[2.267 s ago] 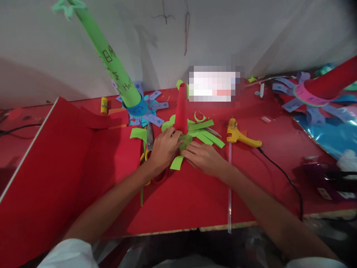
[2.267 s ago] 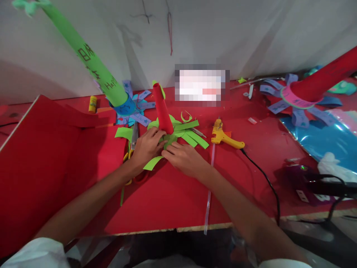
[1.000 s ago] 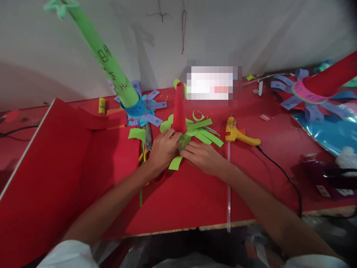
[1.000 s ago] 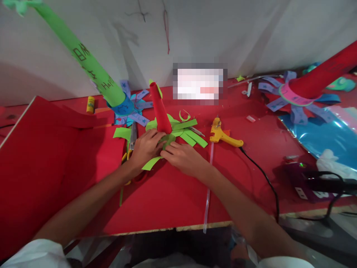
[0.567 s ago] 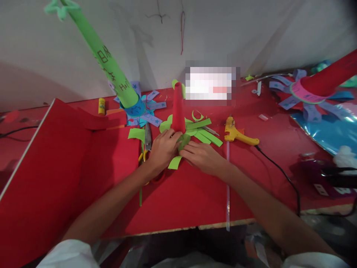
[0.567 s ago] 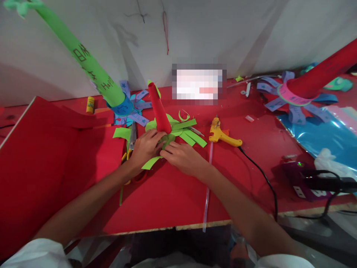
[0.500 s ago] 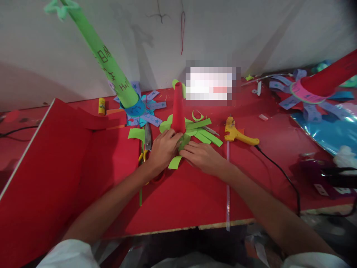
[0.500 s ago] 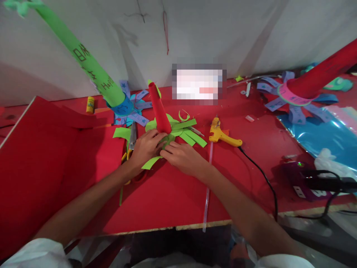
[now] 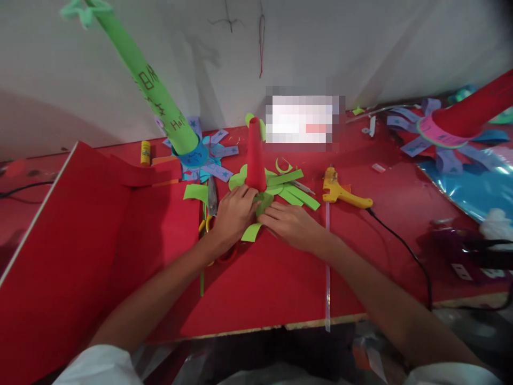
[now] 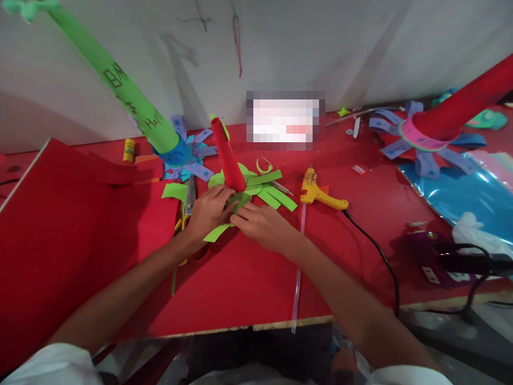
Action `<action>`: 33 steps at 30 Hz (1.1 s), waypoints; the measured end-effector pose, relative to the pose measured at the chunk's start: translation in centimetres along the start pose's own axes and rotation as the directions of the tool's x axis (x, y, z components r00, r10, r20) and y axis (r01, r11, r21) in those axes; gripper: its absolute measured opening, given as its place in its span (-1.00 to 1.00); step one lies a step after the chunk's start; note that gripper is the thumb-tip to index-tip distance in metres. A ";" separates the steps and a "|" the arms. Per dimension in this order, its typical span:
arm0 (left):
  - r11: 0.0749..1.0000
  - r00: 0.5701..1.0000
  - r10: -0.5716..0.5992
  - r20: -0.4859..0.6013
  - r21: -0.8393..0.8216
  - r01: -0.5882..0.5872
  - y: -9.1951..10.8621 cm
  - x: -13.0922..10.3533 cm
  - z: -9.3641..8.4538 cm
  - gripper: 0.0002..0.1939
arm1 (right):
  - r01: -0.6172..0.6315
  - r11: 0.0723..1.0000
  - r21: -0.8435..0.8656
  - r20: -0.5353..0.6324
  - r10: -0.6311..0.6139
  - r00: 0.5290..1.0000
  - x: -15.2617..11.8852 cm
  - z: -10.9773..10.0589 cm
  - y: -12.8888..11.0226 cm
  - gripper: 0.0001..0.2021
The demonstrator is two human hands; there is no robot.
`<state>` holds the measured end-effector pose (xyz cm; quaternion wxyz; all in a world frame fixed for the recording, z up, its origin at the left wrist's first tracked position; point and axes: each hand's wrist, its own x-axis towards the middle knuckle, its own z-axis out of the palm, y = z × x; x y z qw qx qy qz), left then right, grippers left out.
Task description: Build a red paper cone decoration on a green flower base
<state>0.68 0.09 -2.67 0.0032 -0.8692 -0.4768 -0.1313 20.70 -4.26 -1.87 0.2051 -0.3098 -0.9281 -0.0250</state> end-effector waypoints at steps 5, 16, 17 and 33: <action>0.999 0.999 0.033 0.003 0.019 -0.033 0.0 -0.1 0.0 -0.82 | -0.003 1.000 0.004 -0.009 0.003 1.000 -0.1 0.2 0.0 -0.78; 0.999 0.999 0.043 -0.027 0.018 -0.043 0.1 -0.1 -0.1 -0.83 | -0.013 1.000 0.002 0.000 0.013 1.000 -0.1 0.1 0.0 -0.79; 0.999 0.999 0.046 -0.029 0.020 -0.045 0.1 -0.1 -0.1 -0.83 | -0.010 1.000 -0.001 -0.001 0.010 1.000 0.0 0.1 0.0 -0.79; 0.999 0.998 0.054 -0.033 -0.002 -0.054 0.3 -0.1 -0.2 -0.78 | -0.008 1.000 0.000 0.015 0.008 1.000 -0.1 0.0 -0.1 -0.81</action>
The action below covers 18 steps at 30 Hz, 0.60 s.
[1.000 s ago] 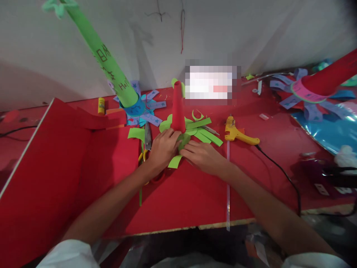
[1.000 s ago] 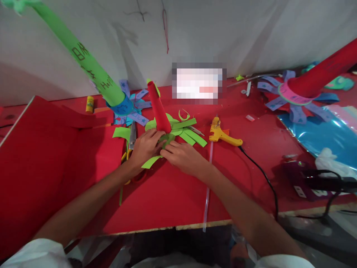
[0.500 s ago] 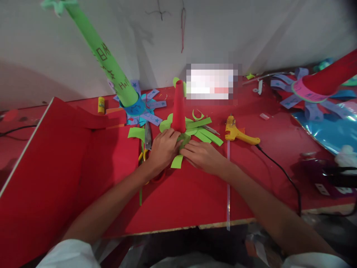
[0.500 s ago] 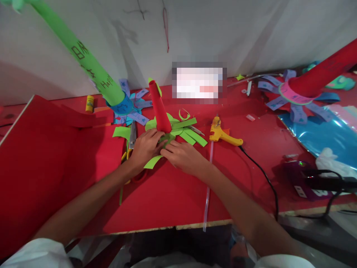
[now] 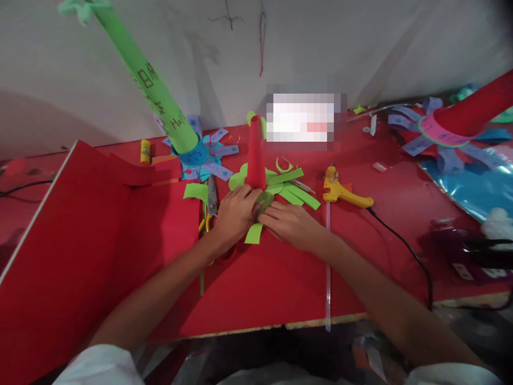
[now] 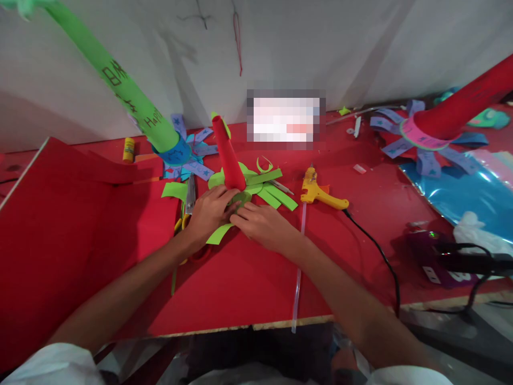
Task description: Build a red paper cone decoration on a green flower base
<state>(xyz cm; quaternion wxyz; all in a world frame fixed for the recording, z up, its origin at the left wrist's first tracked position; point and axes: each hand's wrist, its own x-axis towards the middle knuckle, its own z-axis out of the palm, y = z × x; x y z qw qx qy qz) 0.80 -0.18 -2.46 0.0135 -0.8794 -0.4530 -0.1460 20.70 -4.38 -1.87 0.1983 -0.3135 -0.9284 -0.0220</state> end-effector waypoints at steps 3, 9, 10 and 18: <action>1.000 1.000 0.014 0.017 0.008 -0.014 -0.1 0.0 0.0 -0.79 | 0.002 1.000 -0.003 -0.007 -0.002 1.000 0.0 0.0 0.0 -0.82; 0.999 1.000 -0.027 -0.003 -0.037 0.026 0.0 0.1 0.0 -0.81 | -0.013 1.000 0.000 0.018 0.013 1.000 -0.1 0.3 0.1 -0.81; 0.998 0.999 -0.040 -0.014 -0.048 0.039 0.0 0.1 0.1 -0.81 | -0.014 1.000 -0.004 0.019 0.014 1.000 -0.1 0.3 0.1 -0.81; 0.998 0.998 -0.058 0.026 -0.029 0.058 -0.1 0.1 0.1 -0.79 | 0.006 1.000 0.016 0.017 -0.006 1.000 0.1 0.2 0.0 -0.79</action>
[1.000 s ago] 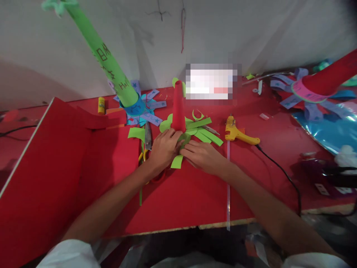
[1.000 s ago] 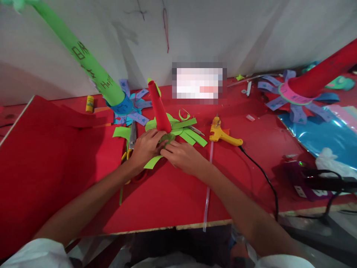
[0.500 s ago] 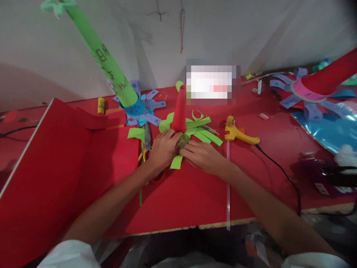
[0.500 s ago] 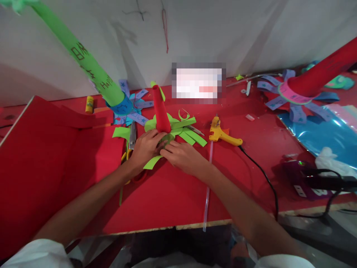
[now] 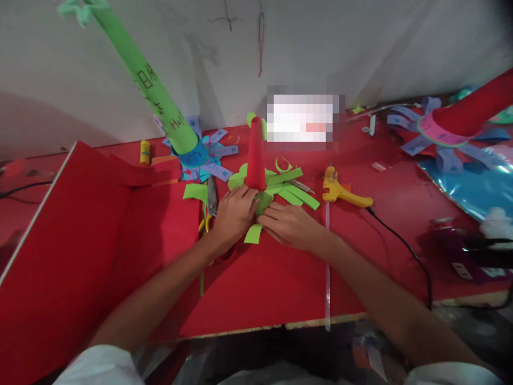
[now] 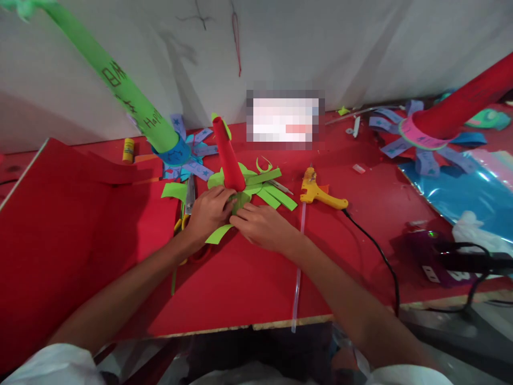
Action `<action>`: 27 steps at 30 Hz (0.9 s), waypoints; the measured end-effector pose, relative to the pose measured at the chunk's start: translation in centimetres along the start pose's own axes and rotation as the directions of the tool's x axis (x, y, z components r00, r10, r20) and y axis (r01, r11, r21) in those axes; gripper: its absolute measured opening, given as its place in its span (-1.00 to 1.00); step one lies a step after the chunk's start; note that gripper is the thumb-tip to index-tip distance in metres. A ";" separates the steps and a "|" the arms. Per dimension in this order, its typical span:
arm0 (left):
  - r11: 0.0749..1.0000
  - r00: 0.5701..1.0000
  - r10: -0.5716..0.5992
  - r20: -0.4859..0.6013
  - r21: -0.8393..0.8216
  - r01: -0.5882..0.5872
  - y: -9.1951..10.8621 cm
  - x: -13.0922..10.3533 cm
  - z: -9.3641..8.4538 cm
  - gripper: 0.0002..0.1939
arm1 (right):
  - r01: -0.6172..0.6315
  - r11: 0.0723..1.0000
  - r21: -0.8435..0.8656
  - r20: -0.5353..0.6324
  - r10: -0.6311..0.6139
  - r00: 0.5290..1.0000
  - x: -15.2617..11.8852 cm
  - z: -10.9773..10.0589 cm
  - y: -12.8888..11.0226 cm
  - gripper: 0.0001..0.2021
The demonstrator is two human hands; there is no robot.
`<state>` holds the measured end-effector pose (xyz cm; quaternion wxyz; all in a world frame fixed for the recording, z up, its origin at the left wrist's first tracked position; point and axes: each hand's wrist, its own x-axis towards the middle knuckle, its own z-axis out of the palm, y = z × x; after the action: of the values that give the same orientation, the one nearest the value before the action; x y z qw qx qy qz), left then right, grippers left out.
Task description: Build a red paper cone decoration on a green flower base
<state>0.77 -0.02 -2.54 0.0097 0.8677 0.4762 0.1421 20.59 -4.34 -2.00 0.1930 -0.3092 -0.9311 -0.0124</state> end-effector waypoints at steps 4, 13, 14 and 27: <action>0.999 1.000 -0.020 0.013 -0.033 0.021 0.1 0.1 -0.2 -0.78 | 0.007 1.000 0.023 -0.045 -0.006 0.999 0.2 -0.2 -0.1 -0.71; 0.785 0.951 -0.168 -0.259 -0.619 -0.030 -0.3 -0.2 -1.7 -0.56 | -0.128 0.990 0.057 -0.105 0.133 0.986 0.0 0.5 0.4 -0.76; 0.754 0.946 -0.146 -0.288 -0.652 -0.083 -0.4 -0.4 -1.9 -0.50 | -0.152 0.986 0.066 -0.116 0.159 0.980 -0.1 0.6 0.4 -0.78; 0.863 0.883 0.177 -0.434 -0.364 -0.351 0.2 -0.9 -1.6 -0.85 | -0.475 0.880 -0.021 -0.100 0.471 0.876 -2.3 -2.1 3.2 -0.76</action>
<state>0.07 -1.06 -1.19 0.0878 0.8563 0.2990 0.4119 24.93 -3.40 -1.19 0.2256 -0.5307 -0.8170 0.0003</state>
